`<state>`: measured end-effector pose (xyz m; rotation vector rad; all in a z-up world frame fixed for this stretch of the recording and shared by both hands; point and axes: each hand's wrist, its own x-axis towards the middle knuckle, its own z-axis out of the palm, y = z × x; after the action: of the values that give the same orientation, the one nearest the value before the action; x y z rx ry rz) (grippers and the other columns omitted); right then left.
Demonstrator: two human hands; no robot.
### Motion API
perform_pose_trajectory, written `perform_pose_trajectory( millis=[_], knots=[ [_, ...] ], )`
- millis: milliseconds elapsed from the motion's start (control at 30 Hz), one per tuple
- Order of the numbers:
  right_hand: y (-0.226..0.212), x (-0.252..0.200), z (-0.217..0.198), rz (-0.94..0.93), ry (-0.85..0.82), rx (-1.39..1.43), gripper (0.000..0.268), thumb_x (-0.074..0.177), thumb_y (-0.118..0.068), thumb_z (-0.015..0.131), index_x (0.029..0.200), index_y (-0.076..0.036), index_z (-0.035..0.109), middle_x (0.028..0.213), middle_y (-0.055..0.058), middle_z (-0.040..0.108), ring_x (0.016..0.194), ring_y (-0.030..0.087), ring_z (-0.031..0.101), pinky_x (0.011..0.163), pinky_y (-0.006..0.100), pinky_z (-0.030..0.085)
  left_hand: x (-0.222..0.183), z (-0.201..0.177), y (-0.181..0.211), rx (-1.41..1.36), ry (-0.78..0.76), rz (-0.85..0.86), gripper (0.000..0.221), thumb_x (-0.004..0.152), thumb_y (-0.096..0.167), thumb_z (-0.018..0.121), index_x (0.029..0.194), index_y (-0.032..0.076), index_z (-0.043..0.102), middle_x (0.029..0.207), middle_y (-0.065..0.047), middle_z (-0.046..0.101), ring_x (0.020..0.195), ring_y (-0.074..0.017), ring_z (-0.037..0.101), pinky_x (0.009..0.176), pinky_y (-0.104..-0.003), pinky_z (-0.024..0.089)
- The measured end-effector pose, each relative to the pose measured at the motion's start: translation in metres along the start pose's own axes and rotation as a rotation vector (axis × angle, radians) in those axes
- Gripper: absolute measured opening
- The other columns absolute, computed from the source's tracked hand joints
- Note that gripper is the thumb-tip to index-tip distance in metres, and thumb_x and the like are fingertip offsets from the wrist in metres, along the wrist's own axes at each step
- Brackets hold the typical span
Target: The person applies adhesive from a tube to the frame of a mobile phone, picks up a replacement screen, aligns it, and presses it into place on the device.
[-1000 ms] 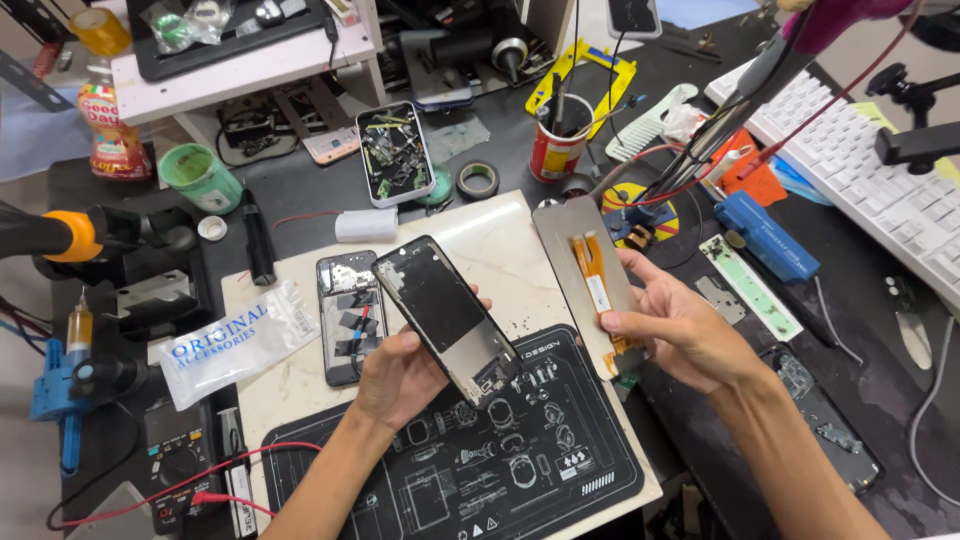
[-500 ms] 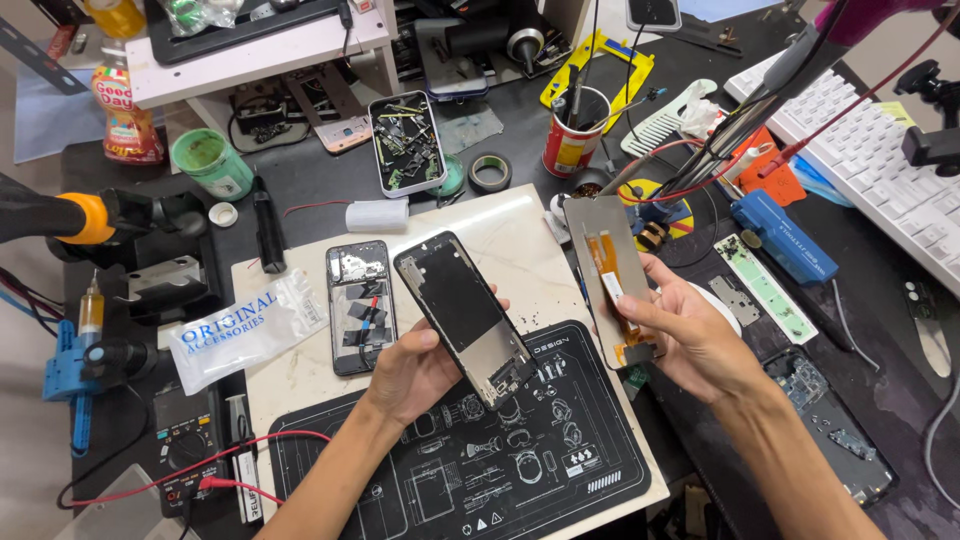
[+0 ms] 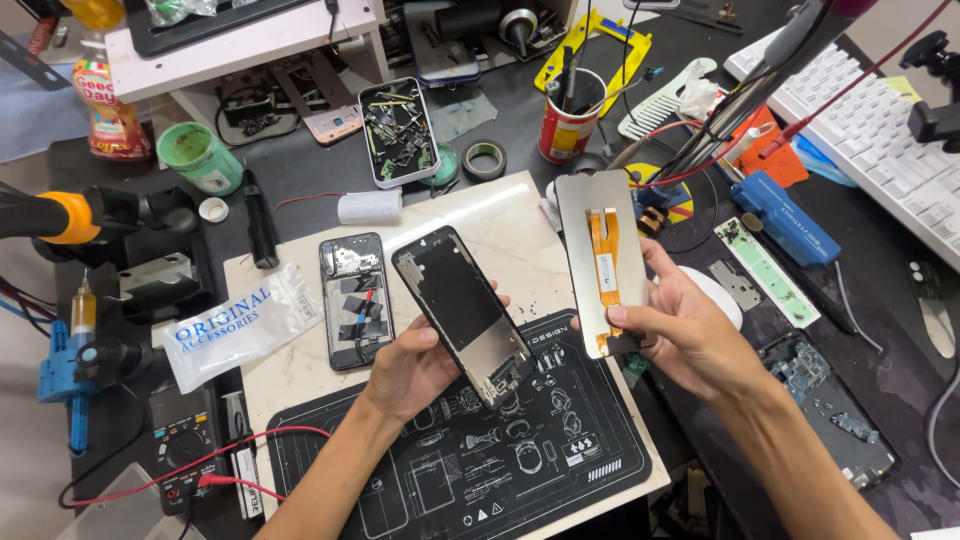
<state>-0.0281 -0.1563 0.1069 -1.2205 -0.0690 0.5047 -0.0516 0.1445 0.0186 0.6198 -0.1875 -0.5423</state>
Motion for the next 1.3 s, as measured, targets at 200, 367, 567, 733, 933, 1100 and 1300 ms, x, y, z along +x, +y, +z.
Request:
perform_pose_trajectory(
  millis=[200,367,567,733,933,1100,1300],
  knots=[
    [-0.001,-0.002,0.003,-0.028,0.026,-0.011,0.088,0.086,0.000,0.066,0.158,-0.006,0.016,0.115,0.025,0.070,0.097,0.030,0.075,0.079,0.037,0.062,0.000,-0.002,-0.002,0.020,0.004,0.004,0.092,0.078,0.033,0.071,0.155,-0.003,0.036,0.151,-0.024,0.051,0.127,-0.0291,0.061,0.110,-0.042,0.050],
    [0.000,-0.002,0.003,-0.050,0.034,0.005,0.084,0.088,-0.001,0.066,0.157,-0.006,0.019,0.113,0.025,0.071,0.093,0.028,0.075,0.078,0.038,0.063,0.000,-0.005,-0.004,-0.012,0.035,0.001,0.093,0.076,0.032,0.074,0.155,-0.003,0.037,0.150,-0.024,0.051,0.127,-0.0282,0.061,0.110,-0.041,0.051],
    [0.004,-0.002,-0.002,-0.072,0.045,-0.003,0.078,0.088,-0.004,0.069,0.153,-0.005,0.026,0.111,0.022,0.071,0.090,0.025,0.075,0.077,0.036,0.062,-0.001,-0.007,-0.005,-0.041,0.018,0.004,0.093,0.077,0.030,0.075,0.155,-0.003,0.036,0.151,-0.026,0.050,0.128,-0.0288,0.060,0.109,-0.041,0.051],
    [0.014,0.000,-0.008,-0.070,0.077,0.019,0.062,0.095,-0.009,0.066,0.148,-0.004,0.034,0.107,0.017,0.071,0.084,0.020,0.074,0.073,0.035,0.061,0.000,-0.007,-0.005,-0.041,0.020,0.008,0.094,0.075,0.030,0.075,0.154,-0.003,0.036,0.151,-0.026,0.049,0.128,-0.0292,0.060,0.110,-0.041,0.050],
    [0.012,0.004,0.001,-0.090,0.088,0.117,0.044,0.109,-0.026,0.048,0.144,-0.002,0.037,0.118,0.011,0.065,0.097,0.015,0.071,0.080,0.036,0.061,0.000,-0.005,-0.004,-0.022,0.034,0.005,0.095,0.075,0.032,0.075,0.154,-0.004,0.036,0.151,-0.026,0.049,0.130,-0.0299,0.058,0.112,-0.042,0.048],
    [-0.005,-0.004,0.018,0.036,0.115,0.043,0.055,0.095,-0.036,0.049,0.143,-0.012,0.033,0.118,0.014,0.065,0.092,0.028,0.075,0.075,0.045,0.064,0.000,-0.005,-0.004,-0.013,0.049,-0.004,0.096,0.074,0.033,0.075,0.153,-0.004,0.036,0.151,-0.027,0.049,0.131,-0.0311,0.057,0.113,-0.043,0.047],
    [-0.002,-0.005,0.014,-0.068,-0.053,-0.056,0.086,0.087,-0.014,0.069,0.152,-0.008,0.013,0.125,0.026,0.063,0.111,0.037,0.070,0.099,0.050,0.058,0.000,-0.004,-0.003,0.001,0.055,0.002,0.096,0.074,0.033,0.075,0.154,-0.005,0.037,0.151,-0.028,0.049,0.131,-0.0310,0.057,0.113,-0.042,0.046]
  ],
)
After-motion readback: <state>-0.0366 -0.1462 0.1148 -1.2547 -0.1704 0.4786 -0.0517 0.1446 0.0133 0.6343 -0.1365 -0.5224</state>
